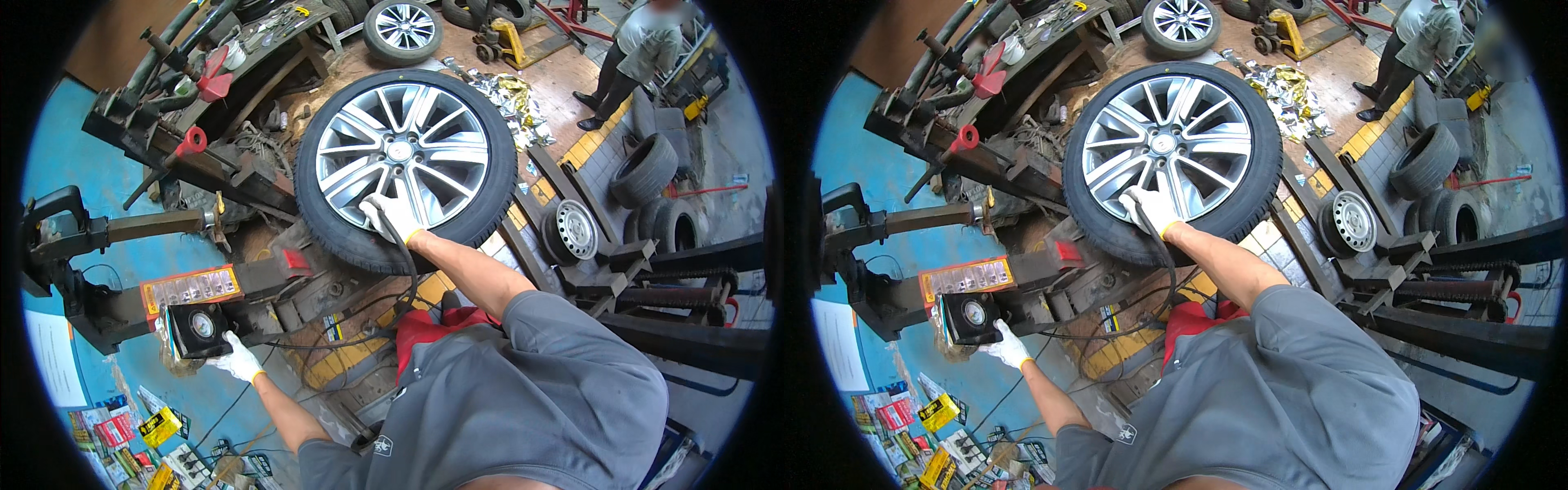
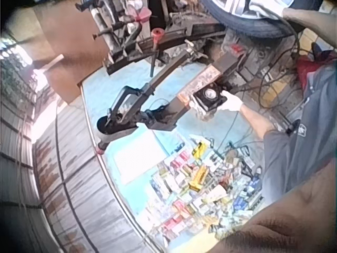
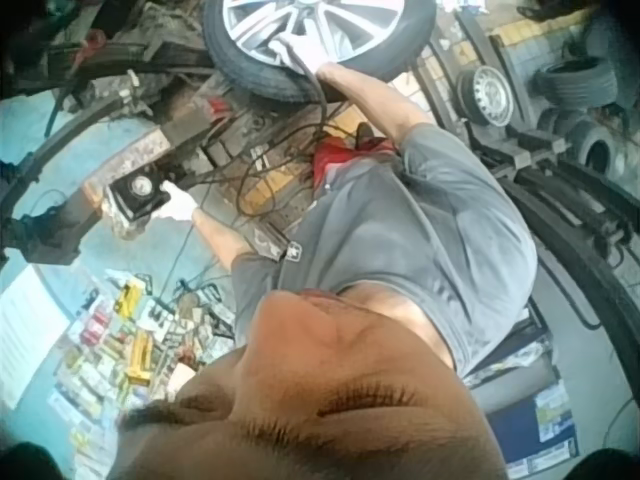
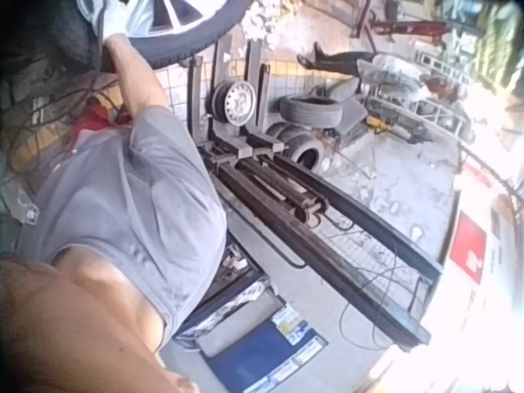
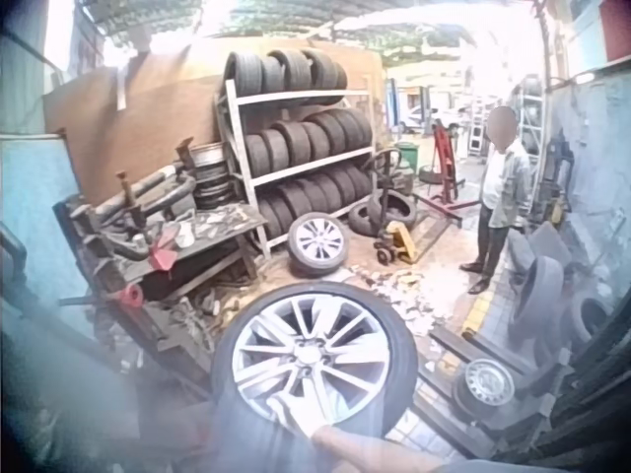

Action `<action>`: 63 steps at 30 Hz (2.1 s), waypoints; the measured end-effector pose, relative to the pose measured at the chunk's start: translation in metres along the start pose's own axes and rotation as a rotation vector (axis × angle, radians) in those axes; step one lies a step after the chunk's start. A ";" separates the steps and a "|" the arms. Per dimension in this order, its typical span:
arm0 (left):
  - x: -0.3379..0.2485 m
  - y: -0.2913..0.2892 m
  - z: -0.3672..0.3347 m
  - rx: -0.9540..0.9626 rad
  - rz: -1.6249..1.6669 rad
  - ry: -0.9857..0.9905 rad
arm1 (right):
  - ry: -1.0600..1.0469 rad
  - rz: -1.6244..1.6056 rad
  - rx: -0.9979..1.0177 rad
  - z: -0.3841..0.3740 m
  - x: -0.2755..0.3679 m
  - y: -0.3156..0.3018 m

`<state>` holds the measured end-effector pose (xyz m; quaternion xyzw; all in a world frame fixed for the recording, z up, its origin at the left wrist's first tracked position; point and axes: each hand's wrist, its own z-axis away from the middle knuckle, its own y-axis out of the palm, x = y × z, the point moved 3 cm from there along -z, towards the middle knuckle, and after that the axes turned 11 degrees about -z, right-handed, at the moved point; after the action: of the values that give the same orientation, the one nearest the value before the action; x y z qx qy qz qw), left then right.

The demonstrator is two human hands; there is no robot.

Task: The person inflates a car tire mounted on a rim using a pressure gauge and air hose, then removes the hose and places the tire on the floor. The person also picks up a metal rod and briefly handles the tire again before setting it down.

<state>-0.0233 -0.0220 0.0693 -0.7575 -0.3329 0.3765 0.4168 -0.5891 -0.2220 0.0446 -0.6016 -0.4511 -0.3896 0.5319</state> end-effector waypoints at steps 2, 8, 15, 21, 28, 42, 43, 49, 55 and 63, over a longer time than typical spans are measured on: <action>-0.003 -0.009 0.013 0.013 0.084 -0.020 | -0.038 0.062 -0.017 0.001 0.002 -0.001; -0.001 -0.016 0.081 0.134 0.209 0.011 | -0.174 -0.052 -0.055 -0.003 -0.010 0.005; 0.002 -0.009 0.250 0.502 0.308 0.334 | -0.089 -0.036 -0.004 0.003 -0.006 0.018; -0.076 -0.052 0.310 0.691 0.367 0.486 | -0.089 -0.039 -0.042 -0.005 -0.020 0.010; -0.126 -0.047 0.314 0.814 0.796 0.448 | -0.055 0.046 0.003 -0.001 -0.011 0.010; -0.239 -0.062 0.324 0.927 0.811 0.872 | 0.008 -0.008 0.001 0.001 -0.006 0.010; -0.241 -0.058 0.325 0.947 0.846 0.847 | 0.034 0.034 0.036 0.001 -0.004 0.011; -0.272 -0.045 0.332 1.052 0.711 0.799 | 0.006 -0.091 -0.003 -0.002 -0.009 0.007; -0.276 -0.032 0.339 1.088 0.723 0.815 | -0.039 0.116 -0.020 0.011 0.004 -0.010; -0.277 -0.047 0.340 1.036 0.649 0.850 | -0.172 0.118 0.208 0.012 0.000 -0.028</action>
<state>-0.4577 -0.0986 0.0665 -0.6047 0.3176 0.2638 0.6810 -0.6161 -0.2094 0.0510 -0.6000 -0.4965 -0.2559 0.5728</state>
